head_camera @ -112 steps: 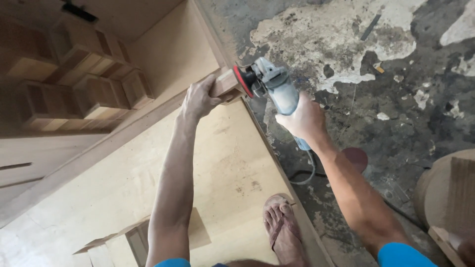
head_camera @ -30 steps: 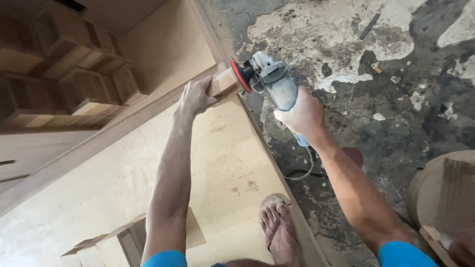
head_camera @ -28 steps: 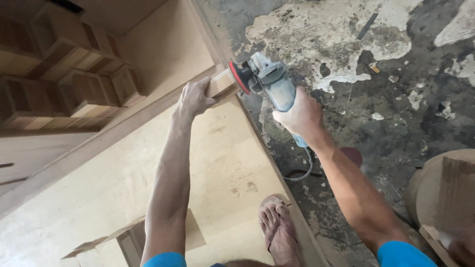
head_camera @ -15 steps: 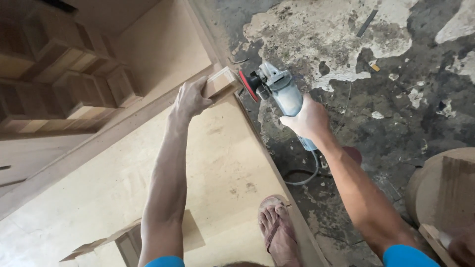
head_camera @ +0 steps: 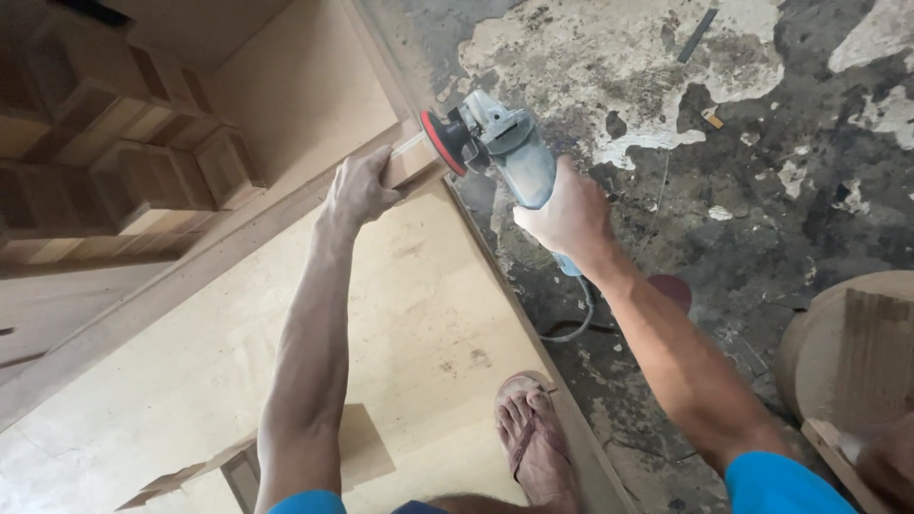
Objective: The person sands the outer edges of a small wooden box using a power sander, holding the box by hand and moving the sanding disk along the sides.
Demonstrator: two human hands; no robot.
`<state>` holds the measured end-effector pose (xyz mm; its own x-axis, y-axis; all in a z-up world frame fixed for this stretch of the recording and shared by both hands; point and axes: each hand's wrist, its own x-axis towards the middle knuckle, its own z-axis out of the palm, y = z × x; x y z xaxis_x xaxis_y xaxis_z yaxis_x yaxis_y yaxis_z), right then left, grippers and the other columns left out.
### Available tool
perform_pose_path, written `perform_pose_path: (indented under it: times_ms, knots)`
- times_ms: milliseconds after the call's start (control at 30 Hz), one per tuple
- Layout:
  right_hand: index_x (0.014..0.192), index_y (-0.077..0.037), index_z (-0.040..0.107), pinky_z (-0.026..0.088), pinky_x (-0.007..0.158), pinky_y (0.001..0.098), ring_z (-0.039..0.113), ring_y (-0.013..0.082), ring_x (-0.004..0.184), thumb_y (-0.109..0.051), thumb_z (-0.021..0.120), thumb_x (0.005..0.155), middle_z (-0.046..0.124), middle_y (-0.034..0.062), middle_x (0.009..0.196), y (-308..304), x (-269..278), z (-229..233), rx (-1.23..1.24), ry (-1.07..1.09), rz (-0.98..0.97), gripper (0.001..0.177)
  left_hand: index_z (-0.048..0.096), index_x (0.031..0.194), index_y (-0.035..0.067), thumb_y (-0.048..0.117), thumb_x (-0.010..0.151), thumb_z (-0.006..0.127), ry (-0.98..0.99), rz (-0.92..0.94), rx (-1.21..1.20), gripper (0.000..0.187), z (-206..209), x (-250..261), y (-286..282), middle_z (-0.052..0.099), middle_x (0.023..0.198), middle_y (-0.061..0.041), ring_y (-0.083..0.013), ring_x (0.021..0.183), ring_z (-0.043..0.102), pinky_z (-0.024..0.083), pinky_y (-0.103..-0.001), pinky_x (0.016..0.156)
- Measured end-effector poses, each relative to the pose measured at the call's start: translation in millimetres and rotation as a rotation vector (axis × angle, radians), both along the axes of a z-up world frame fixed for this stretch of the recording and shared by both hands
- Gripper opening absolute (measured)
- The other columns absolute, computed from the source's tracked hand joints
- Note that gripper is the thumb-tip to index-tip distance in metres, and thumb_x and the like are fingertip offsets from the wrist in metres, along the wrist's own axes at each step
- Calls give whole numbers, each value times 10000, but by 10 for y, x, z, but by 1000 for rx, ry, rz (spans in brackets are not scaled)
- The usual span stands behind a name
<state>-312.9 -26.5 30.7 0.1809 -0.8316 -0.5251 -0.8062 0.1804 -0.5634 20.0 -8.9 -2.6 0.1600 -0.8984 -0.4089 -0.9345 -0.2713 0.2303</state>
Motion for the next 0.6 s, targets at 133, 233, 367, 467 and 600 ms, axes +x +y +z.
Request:
perform_pose_path:
  times_ms: [133, 233, 367, 467, 600]
  knots:
    - [1221, -83, 593, 561, 941, 617, 716, 511, 1103, -459, 784, 740, 746, 281, 1078, 12, 1, -171, -46, -20, -36, 640, 678, 1239, 254, 272, 733, 758, 11, 18, -13, 512, -67, 32, -9, 762, 1108, -156, -430, 1125, 711, 591, -555, 976]
    - [1246, -73, 586, 549, 970, 615, 709, 511, 1129, -449, 782, 741, 747, 286, 1103, 6, -4, -277, -27, 6, -25, 659, 672, 1248, 234, 278, 743, 771, 19, 18, -15, 517, -13, -12, -3, 761, 1102, -180, -445, 1114, 710, 587, -579, 966]
    - [1237, -53, 598, 548, 973, 618, 708, 510, 1140, -443, 778, 740, 745, 302, 1120, 15, 13, -407, -7, 17, -36, 657, 679, 1260, 262, 284, 751, 750, 2, 20, -8, 515, -9, -12, -6, 766, 1124, -146, -421, 1126, 713, 586, -548, 984]
    - [1235, -36, 597, 543, 981, 613, 707, 510, 1146, -430, 798, 729, 745, 305, 1133, 6, 30, -537, 24, 29, -44, 672, 687, 1263, 239, 275, 742, 759, 12, 45, -16, 527, 4, -30, -9, 770, 1108, -165, -433, 1123, 714, 584, -563, 986]
    - [1250, -63, 612, 562, 959, 601, 710, 491, 1151, -433, 788, 712, 748, 281, 1149, -25, 10, -816, 61, 42, -28, 676, 684, 1274, 250, 290, 742, 767, 1, 8, -25, 540, 25, -28, -4, 770, 1108, -157, -421, 1124, 715, 584, -560, 989]
